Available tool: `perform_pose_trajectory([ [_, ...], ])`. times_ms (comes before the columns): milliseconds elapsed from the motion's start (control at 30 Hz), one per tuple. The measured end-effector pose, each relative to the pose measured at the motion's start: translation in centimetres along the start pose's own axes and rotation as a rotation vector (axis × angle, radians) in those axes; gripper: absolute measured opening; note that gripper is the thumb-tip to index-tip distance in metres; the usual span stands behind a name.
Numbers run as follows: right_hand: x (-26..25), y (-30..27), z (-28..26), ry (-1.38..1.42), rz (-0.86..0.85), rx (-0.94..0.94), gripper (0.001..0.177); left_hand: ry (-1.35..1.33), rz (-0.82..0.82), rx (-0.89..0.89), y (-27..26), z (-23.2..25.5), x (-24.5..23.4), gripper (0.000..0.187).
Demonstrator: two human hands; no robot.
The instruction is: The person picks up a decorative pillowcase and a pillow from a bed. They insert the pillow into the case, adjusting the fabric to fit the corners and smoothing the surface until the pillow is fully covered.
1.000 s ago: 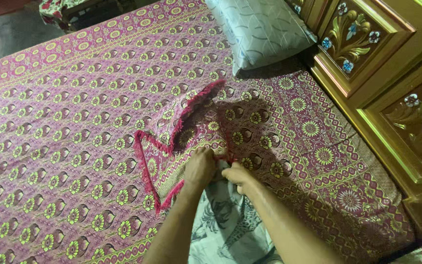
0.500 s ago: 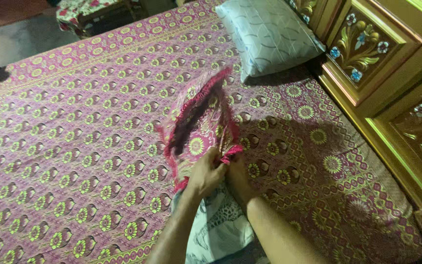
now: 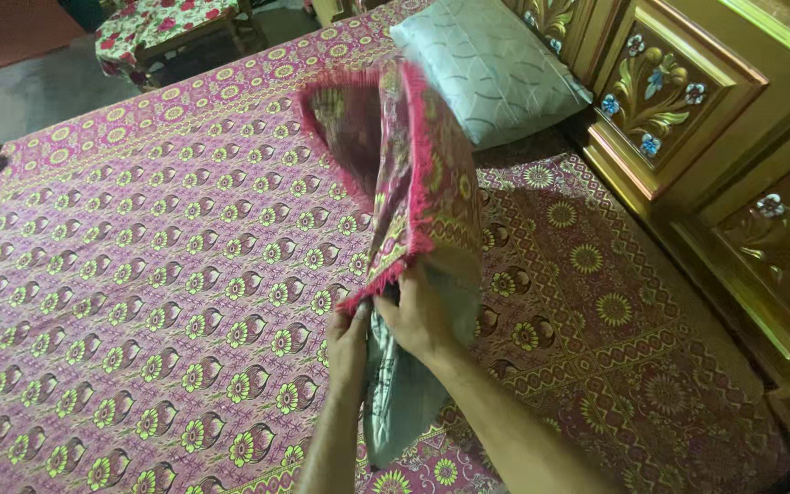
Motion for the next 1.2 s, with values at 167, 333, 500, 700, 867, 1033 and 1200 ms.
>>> perform_pose_trajectory([
  [167, 0.9, -3.1, 6.5, -0.01, -0.21, 0.325, 0.035, 0.236, -0.059, -0.302, -1.1, -2.9, -0.1, 0.055],
  [333, -2.4, -3.6, 6.6, -0.166, -0.087, 0.47, 0.025, 0.433, -0.128, -0.347, -1.8, -0.9, -0.4, 0.065],
  [500, -1.4, -1.6, 7.0, -0.305, -0.09, 0.166, 0.042, 0.454, -0.084, -0.23, -0.7, -0.3, 0.4, 0.057],
  [700, 0.7, -2.5, 17.8, 0.002, -0.19, 0.527, 0.02, 0.402, 0.158, -0.075, -0.1, -2.2, 0.8, 0.034],
  [867, 1.1, -4.0, 18.5, 0.308, -0.407, 0.478, 0.03, 0.268, 0.313, -0.172, 1.7, -9.5, -0.1, 0.017],
  [1033, -0.9, -6.8, 11.6, 0.402, -0.626, 0.602, 0.035, 0.299, 0.482, -0.084, 1.9, -12.0, -0.3, 0.009],
  [1200, -3.5, -8.3, 12.5, 0.239, -0.56, 0.607, 0.038, 0.04, 0.392, 0.036, 3.1, -13.5, -0.6, 0.012],
])
Point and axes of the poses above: each hand's wrist, its own y-axis towards the middle knuckle, its own x-axis out of the palm, z = x × y, the point moved 7 cm from there along y, towards the middle knuckle, and after that the axes turned 10 degrees about y, right-handed, at the moved point
